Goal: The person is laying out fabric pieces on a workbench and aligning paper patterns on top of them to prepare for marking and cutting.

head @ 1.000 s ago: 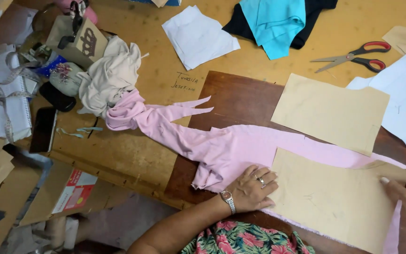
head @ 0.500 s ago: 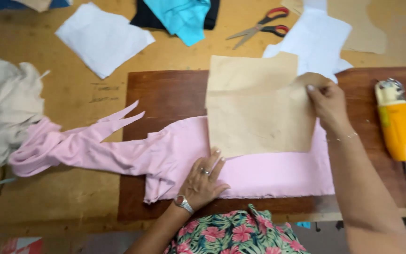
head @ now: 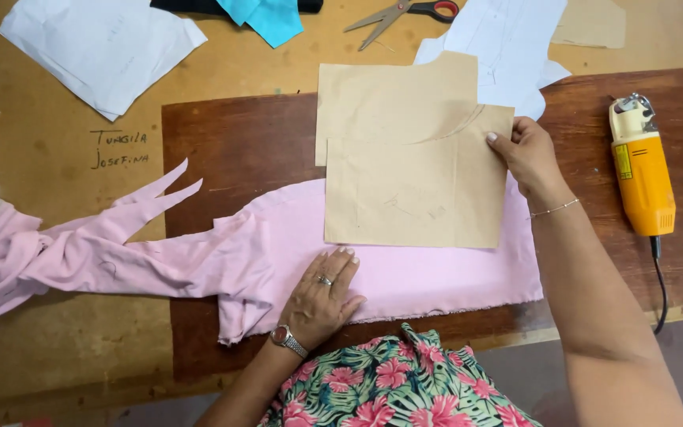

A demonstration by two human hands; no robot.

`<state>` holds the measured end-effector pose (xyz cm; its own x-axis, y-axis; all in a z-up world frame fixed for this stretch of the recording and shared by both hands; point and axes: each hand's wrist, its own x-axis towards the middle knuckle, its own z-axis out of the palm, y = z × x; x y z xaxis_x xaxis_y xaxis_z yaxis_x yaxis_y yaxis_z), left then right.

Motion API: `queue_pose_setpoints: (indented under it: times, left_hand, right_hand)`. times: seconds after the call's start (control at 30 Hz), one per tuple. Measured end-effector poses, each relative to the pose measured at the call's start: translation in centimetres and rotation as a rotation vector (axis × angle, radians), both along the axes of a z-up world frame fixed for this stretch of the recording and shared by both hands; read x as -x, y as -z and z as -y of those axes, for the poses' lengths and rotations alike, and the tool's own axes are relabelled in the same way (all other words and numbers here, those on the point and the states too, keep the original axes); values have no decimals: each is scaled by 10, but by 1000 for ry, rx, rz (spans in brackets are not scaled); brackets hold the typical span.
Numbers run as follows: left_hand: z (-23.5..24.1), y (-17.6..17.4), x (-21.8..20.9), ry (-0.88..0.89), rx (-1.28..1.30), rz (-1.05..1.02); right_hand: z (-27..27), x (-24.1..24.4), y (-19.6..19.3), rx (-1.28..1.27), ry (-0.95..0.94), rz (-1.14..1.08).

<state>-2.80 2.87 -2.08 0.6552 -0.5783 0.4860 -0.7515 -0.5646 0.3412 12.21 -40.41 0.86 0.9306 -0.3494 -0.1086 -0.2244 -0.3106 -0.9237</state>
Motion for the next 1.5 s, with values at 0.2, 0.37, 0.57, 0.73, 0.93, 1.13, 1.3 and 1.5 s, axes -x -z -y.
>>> queue_pose_setpoints:
  times: [0.2, 0.37, 0.57, 0.73, 0.93, 1.13, 1.3, 1.5]
  left_hand:
    - [2, -10, -2, -2, 58, 28]
    - [-1, -21, -1, 43, 19, -89]
    - [-3, -26, -3, 38, 37, -71]
    - [-2, -19, -2, 12, 78, -88]
    - [-1, -22, -3, 14, 101, -77]
    - [-2, -26, -6, 34, 106, -61]
    - [-3, -14, -5, 13, 125, -63]
    - [-40, -73, -40, -56, 263, -142]
  right_hand:
    - [6, -47, 25, 61, 33, 209]
    - [-36, -87, -18, 66, 245, 256]
    - [-41, -105, -26, 189, 166, 155]
    - [-73, -75, -62, 450, 2, -102]
    - [-104, -41, -65, 652, 67, -540]
    - [-92, -46, -49, 494, 163, -560]
    - [-79, -46, -31, 637, 101, -358]
    - [-79, -54, -43, 652, 60, -690]
